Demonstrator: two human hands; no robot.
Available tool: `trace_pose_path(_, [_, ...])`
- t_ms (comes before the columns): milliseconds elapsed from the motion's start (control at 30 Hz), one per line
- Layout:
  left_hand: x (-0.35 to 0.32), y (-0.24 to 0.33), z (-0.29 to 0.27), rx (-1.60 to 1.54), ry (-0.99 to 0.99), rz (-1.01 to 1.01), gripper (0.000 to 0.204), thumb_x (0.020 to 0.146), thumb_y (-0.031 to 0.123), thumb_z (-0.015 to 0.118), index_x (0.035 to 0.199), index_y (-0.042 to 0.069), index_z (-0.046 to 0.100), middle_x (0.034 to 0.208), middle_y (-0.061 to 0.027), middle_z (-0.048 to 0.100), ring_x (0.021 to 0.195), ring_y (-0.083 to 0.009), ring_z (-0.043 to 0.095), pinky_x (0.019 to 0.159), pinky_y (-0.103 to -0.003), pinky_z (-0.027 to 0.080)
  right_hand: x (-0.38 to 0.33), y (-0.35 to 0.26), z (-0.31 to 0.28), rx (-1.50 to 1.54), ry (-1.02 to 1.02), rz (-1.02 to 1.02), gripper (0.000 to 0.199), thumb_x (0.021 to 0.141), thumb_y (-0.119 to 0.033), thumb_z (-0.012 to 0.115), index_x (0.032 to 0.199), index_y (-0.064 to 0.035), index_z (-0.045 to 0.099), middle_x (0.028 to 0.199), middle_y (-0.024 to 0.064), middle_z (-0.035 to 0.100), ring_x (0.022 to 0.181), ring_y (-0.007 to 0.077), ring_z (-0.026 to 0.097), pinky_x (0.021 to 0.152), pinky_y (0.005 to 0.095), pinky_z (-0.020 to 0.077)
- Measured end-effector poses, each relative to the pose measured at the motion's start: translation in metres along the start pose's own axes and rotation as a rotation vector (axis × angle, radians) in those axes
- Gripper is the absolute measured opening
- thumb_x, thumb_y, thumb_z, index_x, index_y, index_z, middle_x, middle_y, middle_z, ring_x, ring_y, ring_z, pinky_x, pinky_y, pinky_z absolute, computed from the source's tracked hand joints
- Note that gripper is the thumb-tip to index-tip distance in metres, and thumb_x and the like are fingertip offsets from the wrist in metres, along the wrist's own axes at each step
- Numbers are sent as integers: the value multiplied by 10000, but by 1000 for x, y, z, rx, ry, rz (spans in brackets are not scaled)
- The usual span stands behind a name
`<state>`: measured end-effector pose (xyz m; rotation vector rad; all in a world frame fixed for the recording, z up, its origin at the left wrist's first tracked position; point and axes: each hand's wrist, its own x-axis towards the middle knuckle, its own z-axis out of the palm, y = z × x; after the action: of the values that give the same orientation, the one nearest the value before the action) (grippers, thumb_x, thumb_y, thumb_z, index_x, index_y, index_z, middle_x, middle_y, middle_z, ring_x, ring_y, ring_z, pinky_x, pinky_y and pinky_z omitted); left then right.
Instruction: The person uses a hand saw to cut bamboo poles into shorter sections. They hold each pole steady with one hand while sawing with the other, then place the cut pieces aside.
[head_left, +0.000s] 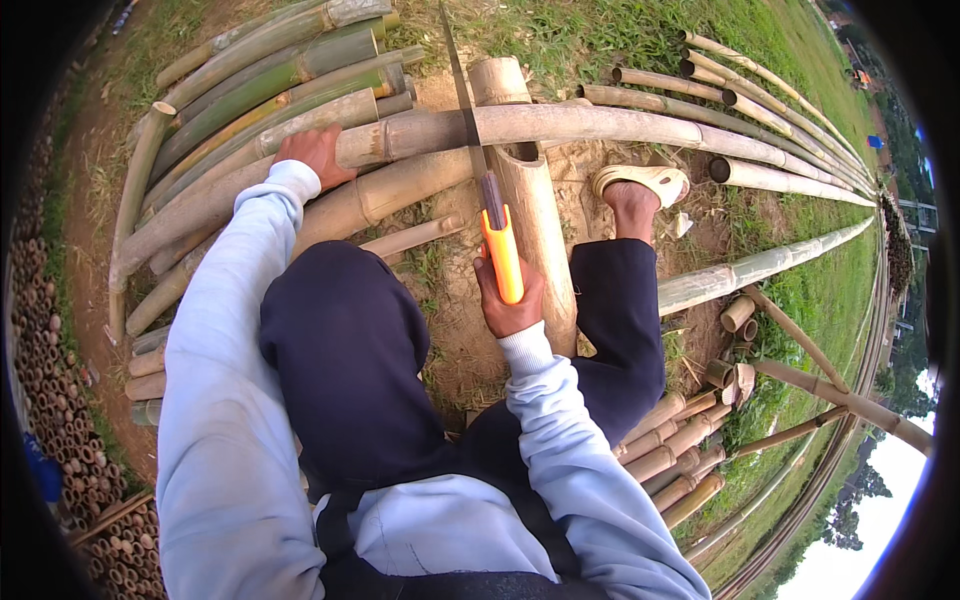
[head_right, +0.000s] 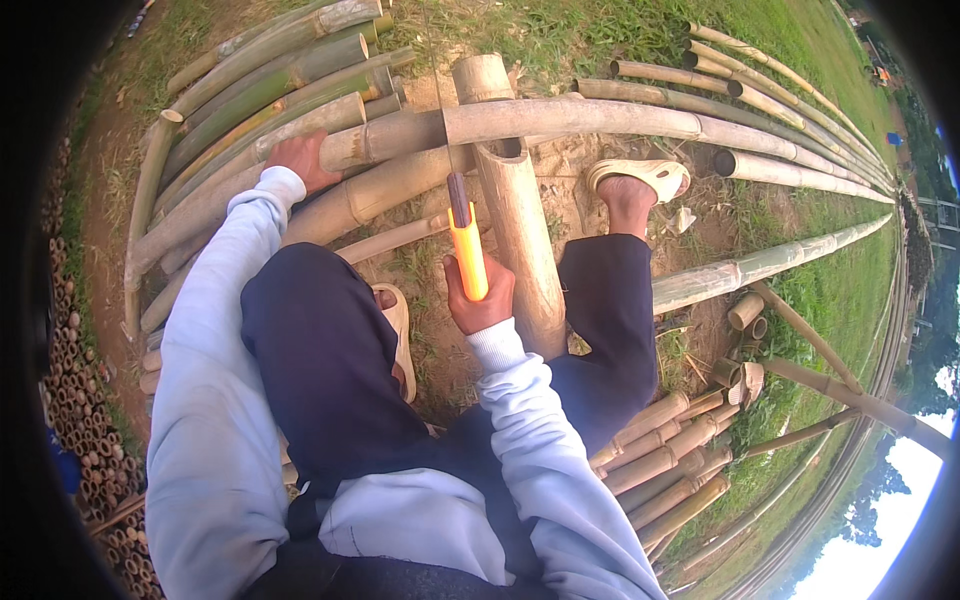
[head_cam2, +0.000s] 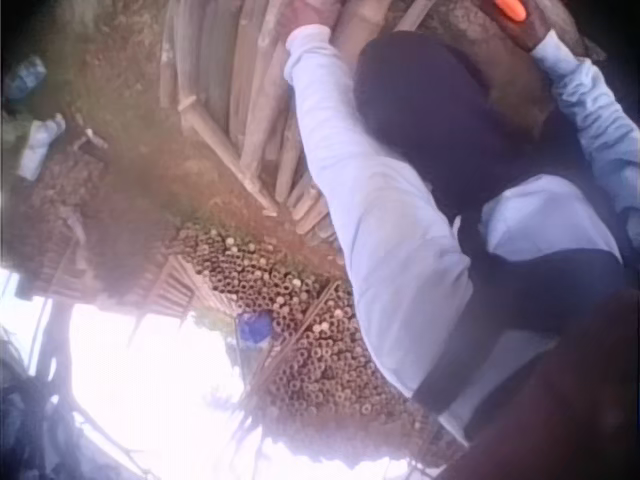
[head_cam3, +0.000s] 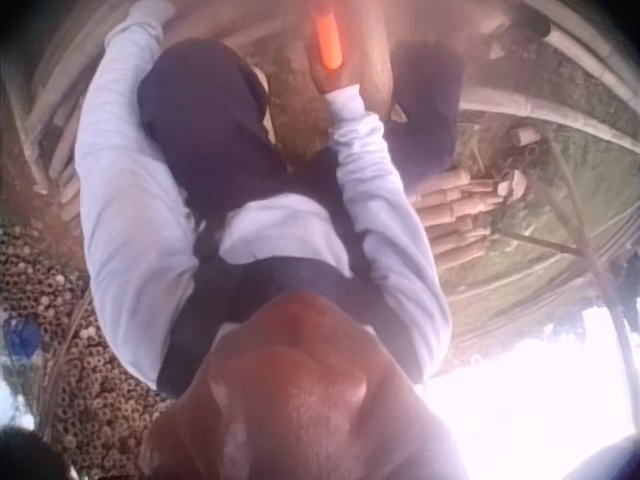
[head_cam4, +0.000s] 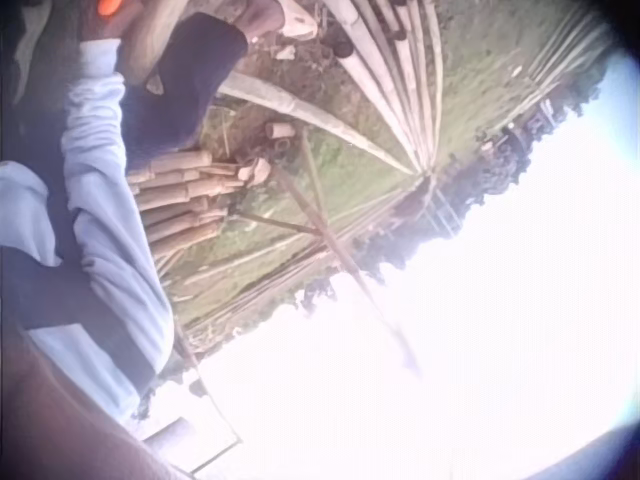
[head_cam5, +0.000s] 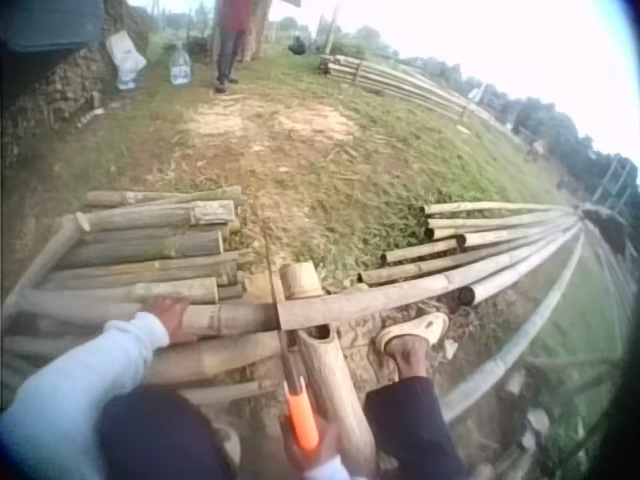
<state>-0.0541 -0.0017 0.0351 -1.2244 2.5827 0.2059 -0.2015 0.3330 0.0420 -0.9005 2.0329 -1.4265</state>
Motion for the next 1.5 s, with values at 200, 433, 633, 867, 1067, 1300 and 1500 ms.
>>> trace_pose_path(200, [-8, -13, 6, 1, 37, -15, 676, 768, 490, 817, 1255, 53, 645, 1099, -240, 747, 1061, -423, 715, 968, -502, 563, -134, -30, -56, 15, -5, 180, 138, 933, -57, 741, 1030, 34, 704, 693, 96, 611, 617, 125, 554, 608, 317, 497])
trace_pose_path(433, [-5, -7, 21, -16, 49, 7, 706, 733, 469, 826, 1284, 67, 641, 1089, -249, 746, 1038, -434, 711, 941, -528, 556, -61, -23, -26, -124, 6, 112, 125, 926, -60, 738, 907, 40, 665, 655, 156, 613, 546, 205, 586, 563, 362, 467])
trace_pose_path(633, [-7, -7, 12, 3, 58, 18, 672, 763, 487, 813, 1254, 60, 646, 1073, -231, 752, 1027, -419, 720, 938, -515, 567, -3, -10, -2, 25, -5, -10, 196, 947, -104, 751, 874, 41, 641, 638, 113, 581, 552, 156, 511, 553, 355, 447])
trace_pose_path(867, [-11, -10, 11, 23, 44, -7, 686, 776, 494, 818, 1272, 59, 628, 1086, -226, 751, 1050, -411, 720, 956, -500, 565, -138, -57, -61, -117, -2, 91, 306, 928, -27, 732, 1222, 49, 703, 749, 94, 657, 676, 118, 601, 673, 298, 523])
trace_pose_path(1067, [1, 1, 0, 15, -9, 11, 690, 777, 498, 810, 1282, 66, 625, 1101, -233, 748, 1065, -411, 715, 963, -511, 559, 24, -9, 1, 8, 25, 18, 226, 960, -125, 747, 864, 38, 625, 638, 74, 538, 581, 139, 449, 558, 343, 417])
trace_pose_path(1300, [-8, -18, 15, 15, 8, -11, 686, 791, 510, 813, 1263, 50, 623, 1068, -221, 752, 1037, -398, 726, 948, -493, 571, -98, -29, -36, -22, -33, 211, 199, 948, -66, 754, 1105, 48, 708, 761, 65, 654, 693, 91, 547, 661, 289, 499])
trace_pose_path(1500, [-8, -11, 13, 48, 45, 9, 689, 788, 500, 815, 1268, 45, 622, 1066, -224, 754, 1035, -404, 725, 950, -492, 571, -87, -37, -34, -88, 38, 78, 219, 944, -49, 737, 1131, 52, 686, 808, 103, 679, 717, 118, 600, 702, 296, 510])
